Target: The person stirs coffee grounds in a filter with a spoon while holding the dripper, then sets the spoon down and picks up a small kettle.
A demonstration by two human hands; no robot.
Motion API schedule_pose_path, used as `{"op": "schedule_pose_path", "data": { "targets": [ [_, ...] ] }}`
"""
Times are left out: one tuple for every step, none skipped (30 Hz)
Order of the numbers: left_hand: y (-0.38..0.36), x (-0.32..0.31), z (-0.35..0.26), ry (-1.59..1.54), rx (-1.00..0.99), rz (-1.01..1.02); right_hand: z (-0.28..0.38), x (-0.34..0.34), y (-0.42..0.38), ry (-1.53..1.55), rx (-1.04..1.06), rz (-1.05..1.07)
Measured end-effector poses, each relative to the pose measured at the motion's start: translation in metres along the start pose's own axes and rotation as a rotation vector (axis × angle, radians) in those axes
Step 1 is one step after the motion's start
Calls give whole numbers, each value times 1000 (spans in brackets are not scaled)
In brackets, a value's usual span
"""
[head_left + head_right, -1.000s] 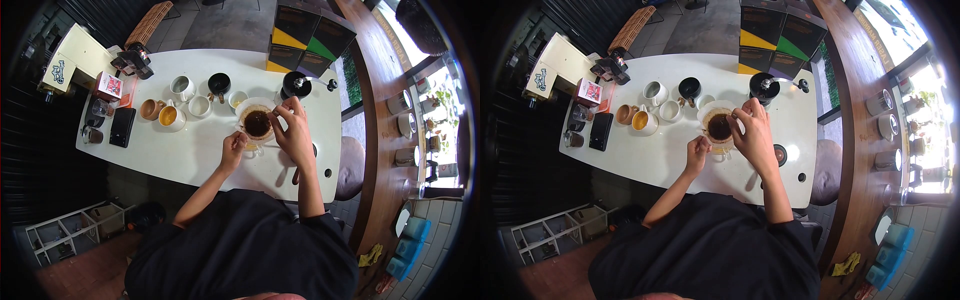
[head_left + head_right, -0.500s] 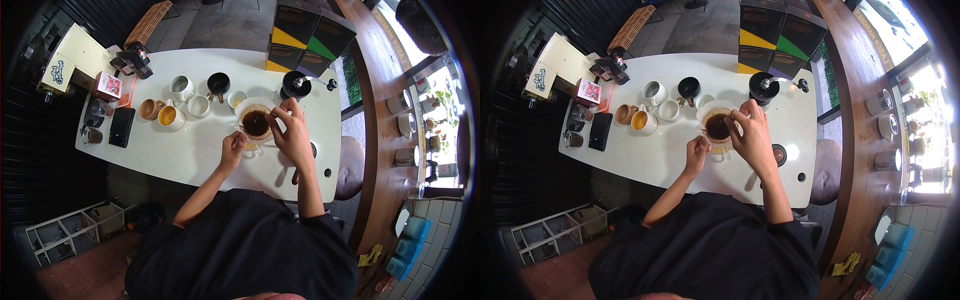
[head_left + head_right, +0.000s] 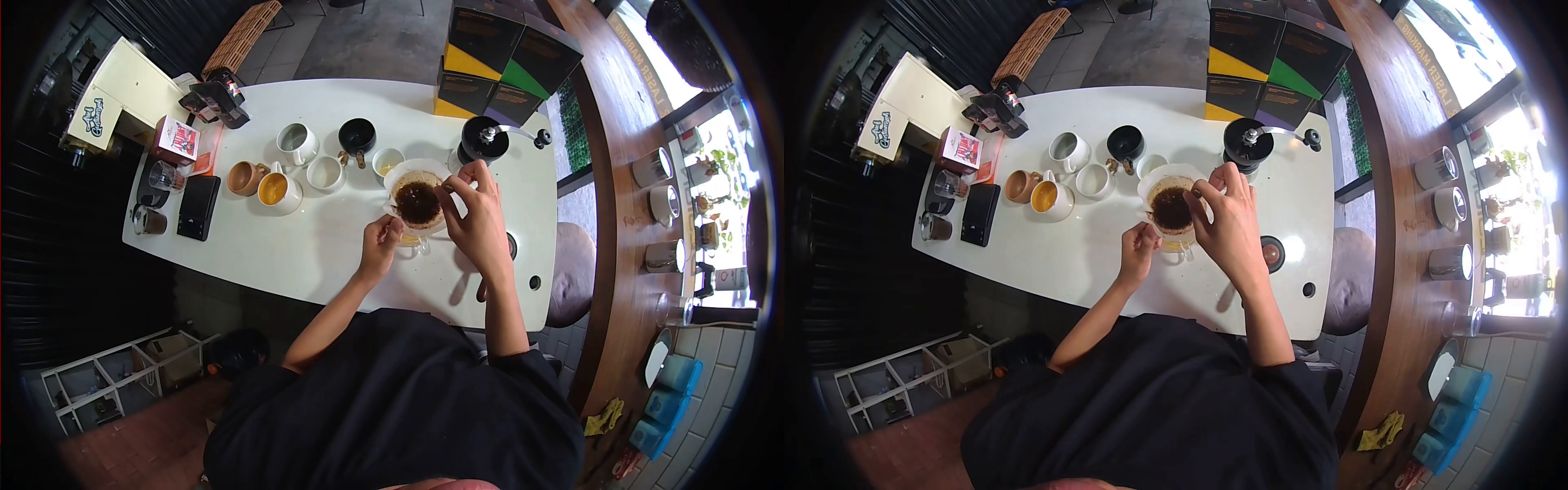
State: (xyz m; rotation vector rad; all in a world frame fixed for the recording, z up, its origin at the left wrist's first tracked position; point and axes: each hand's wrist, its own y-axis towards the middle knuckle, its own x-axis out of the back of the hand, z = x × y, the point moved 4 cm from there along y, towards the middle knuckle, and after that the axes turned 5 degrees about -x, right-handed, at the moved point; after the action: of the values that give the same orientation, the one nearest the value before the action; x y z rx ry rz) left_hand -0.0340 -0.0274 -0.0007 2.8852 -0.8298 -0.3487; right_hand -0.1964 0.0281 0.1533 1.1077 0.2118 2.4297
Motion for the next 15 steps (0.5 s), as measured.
{"op": "schedule_pose_path", "data": {
  "targets": [
    [0,0,0,0,-6,4,1,0,0,-21,5,-2],
    [0,0,0,0,-12,8,1,0,-1,-42,10,-4],
    [0,0,0,1,-12,8,2,1,-1,-42,10,-5],
    [0,0,0,-2,-9,6,3,1,0,1,3,3],
    [0,0,-1,-4,-7,4,3,1,0,45,-4,10],
    [0,-1,-1,-4,-7,4,3,1,0,45,-4,10],
    [0,-1,-2,-5,-14,5,3,1,0,23,-7,0],
    [1,-1,-3,-6,-21,6,3,2,0,1,-9,-10],
    [1,-1,-1,-6,-21,6,2,2,0,1,-9,-10],
    [0,0,1,-1,-23,8,1,1,-1,14,12,3],
    [1,0,0,3,-26,11,1,0,-1,27,33,16],
    [1,0,0,3,-26,11,1,0,-1,27,33,16],
    [0,0,-1,7,-32,8,1,0,-1,27,20,11],
    [0,-1,-2,10,-40,5,0,0,0,26,7,6],
    [0,-1,-2,10,-40,6,1,1,-1,26,8,5]
  ]
}}
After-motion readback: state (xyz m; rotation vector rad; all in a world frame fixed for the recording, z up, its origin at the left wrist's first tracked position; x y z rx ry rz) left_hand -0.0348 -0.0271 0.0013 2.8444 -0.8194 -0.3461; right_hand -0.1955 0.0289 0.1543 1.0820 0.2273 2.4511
